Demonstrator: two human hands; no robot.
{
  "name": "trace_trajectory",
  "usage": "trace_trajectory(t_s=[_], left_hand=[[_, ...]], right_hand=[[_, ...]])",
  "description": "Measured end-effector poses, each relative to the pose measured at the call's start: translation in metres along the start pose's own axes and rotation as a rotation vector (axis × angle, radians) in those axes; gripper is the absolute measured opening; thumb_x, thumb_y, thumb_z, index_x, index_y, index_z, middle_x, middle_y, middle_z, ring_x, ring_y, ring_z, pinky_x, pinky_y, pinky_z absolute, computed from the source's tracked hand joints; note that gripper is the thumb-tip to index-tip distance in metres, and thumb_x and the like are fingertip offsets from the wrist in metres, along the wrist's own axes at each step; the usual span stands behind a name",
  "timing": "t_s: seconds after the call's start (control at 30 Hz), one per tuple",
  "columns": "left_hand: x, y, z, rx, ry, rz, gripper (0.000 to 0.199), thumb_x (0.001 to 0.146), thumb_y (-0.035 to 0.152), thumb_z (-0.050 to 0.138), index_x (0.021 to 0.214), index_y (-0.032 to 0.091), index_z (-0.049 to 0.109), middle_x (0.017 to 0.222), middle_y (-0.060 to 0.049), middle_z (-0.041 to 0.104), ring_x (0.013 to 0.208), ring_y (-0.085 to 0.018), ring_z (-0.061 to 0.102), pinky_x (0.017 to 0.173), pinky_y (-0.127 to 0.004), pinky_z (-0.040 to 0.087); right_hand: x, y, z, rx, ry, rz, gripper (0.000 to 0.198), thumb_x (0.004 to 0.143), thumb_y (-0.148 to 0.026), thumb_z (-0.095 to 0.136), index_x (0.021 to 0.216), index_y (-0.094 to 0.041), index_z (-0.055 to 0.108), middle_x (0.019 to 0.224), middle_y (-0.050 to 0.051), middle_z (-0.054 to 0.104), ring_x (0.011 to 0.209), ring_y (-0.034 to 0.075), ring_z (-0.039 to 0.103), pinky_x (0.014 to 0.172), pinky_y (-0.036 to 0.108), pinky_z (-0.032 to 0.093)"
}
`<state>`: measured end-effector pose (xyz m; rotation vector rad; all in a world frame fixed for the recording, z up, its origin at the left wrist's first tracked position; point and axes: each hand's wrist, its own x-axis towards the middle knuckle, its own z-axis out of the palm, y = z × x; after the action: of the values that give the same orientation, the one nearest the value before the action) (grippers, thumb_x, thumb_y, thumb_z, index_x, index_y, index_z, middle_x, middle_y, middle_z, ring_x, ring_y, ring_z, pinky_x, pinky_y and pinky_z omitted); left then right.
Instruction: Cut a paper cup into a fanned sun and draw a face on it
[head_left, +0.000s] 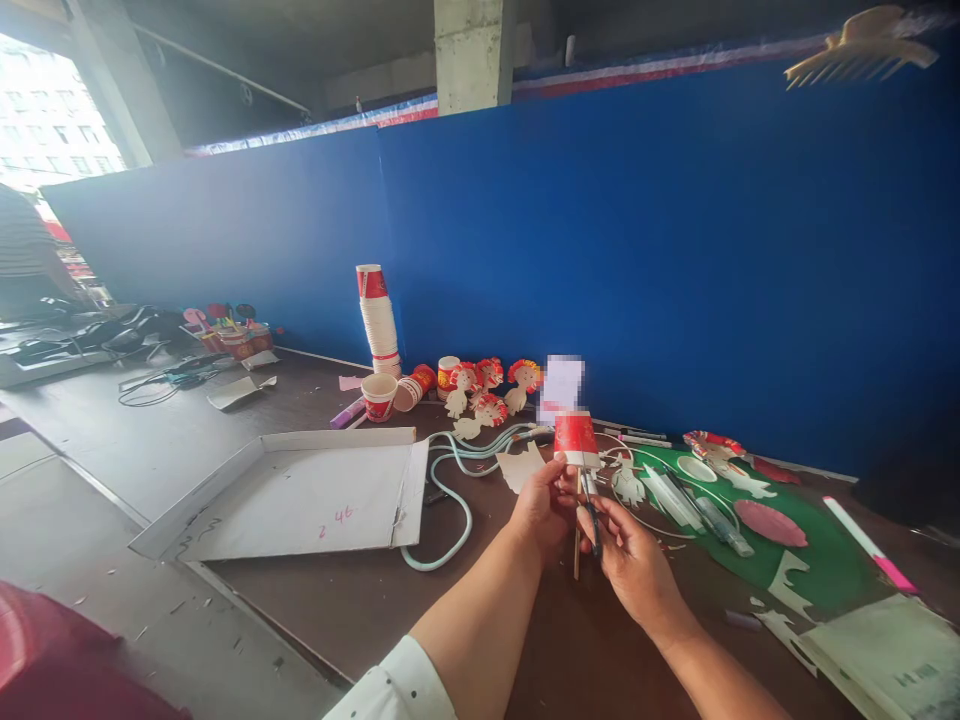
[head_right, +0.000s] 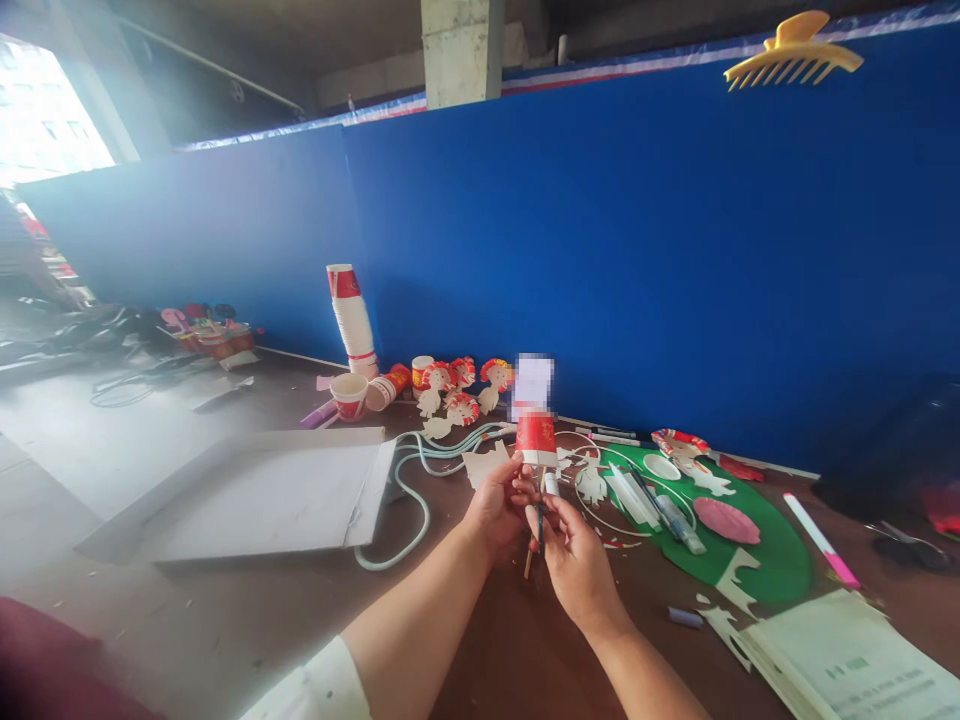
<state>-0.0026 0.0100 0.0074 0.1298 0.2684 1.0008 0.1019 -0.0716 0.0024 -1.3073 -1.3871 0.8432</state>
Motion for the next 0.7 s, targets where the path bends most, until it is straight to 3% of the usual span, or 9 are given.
trace_trajectory(t_s=[0.1,0.3,0.57,0.7], left_hand=[[0.0007,0.0001,-0.0008,-0.002,-0.008,-0.009,0.01,0.085,0.015,0.058,0.079,0.008,0.052,0.067,0.0,0.051,0.042,0.001,0.037,0.033,-0.007,0.025],[0.002,0.0007,-0.003,-0.003,-0.03,-0.023,0.011,0.082,0.015,0.061,0.079,0.01,0.052,0.067,0.001,0.05,0.042,0.001,0.037,0.033,-0.007,0.025],[0.0045,0.0011,-0.006,0.011,-0.028,-0.026,0.013,0.083,0.016,0.061,0.078,0.009,0.052,0.069,0.0,0.051,0.043,0.001,0.038,0.032,-0.007,0.025],[0.0041,0.0014,-0.0061,0.025,-0.018,-0.026,0.012,0.083,0.016,0.06,0.078,0.009,0.052,0.068,0.0,0.051,0.042,0.001,0.037,0.032,-0.007,0.025]], right_hand=[[0.0001,-0.0024,0.0007,0.009,0.0,0.003,0.045,0.081,-0.051,0.06,0.111,-0.017,0.06,0.086,0.005,0.069,0.064,0.017,0.06,0.064,0.029,0.049],[-0.0006,-0.0084,0.0023,-0.007,0.036,0.024,0.047,0.078,-0.053,0.062,0.107,-0.017,0.062,0.06,-0.001,0.06,0.059,0.017,0.058,0.057,0.027,0.047],[0.0005,-0.0006,0.0008,-0.024,0.03,0.022,0.049,0.079,-0.053,0.059,0.111,-0.016,0.061,0.066,0.002,0.063,0.061,0.018,0.059,0.058,0.028,0.047],[-0.0011,-0.0015,-0.0007,0.001,0.005,0.054,0.048,0.079,-0.051,0.061,0.114,-0.017,0.06,0.06,-0.001,0.059,0.055,0.016,0.055,0.05,0.026,0.043]])
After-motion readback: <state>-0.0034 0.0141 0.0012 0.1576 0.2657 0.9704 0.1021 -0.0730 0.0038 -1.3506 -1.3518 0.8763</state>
